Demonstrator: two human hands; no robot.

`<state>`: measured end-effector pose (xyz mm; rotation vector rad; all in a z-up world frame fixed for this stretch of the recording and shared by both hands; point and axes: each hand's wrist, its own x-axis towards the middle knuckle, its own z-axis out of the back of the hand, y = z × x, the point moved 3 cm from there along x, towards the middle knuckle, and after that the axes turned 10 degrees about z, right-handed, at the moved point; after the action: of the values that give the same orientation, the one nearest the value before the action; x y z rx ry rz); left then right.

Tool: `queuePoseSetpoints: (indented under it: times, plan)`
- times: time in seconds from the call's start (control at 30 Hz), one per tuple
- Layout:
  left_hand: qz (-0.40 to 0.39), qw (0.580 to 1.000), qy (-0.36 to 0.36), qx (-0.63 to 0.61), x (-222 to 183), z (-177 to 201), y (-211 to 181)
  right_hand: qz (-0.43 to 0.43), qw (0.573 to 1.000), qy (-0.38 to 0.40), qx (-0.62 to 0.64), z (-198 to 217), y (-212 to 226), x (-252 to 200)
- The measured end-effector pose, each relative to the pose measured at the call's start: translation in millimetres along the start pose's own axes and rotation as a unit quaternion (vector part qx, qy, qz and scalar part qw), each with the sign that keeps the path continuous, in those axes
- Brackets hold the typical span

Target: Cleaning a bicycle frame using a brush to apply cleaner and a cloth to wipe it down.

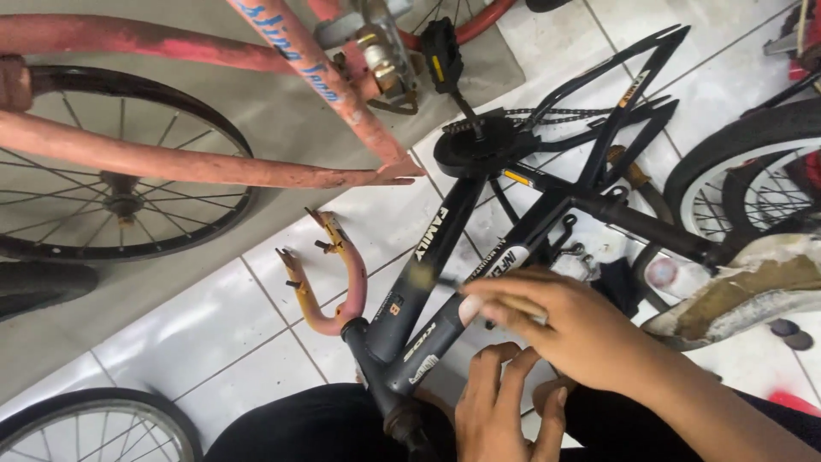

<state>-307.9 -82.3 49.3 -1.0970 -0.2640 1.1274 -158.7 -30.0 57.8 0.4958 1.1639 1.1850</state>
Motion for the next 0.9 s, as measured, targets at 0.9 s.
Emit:
queuePoseSetpoints:
  times: [0.9]
  plan:
    - [-0.010, 0.997, 0.025, 0.072, 18.9, -34.8, -18.1, 0.036, 0.993, -0.108, 0.012, 82.0, 5.5, -75.6]
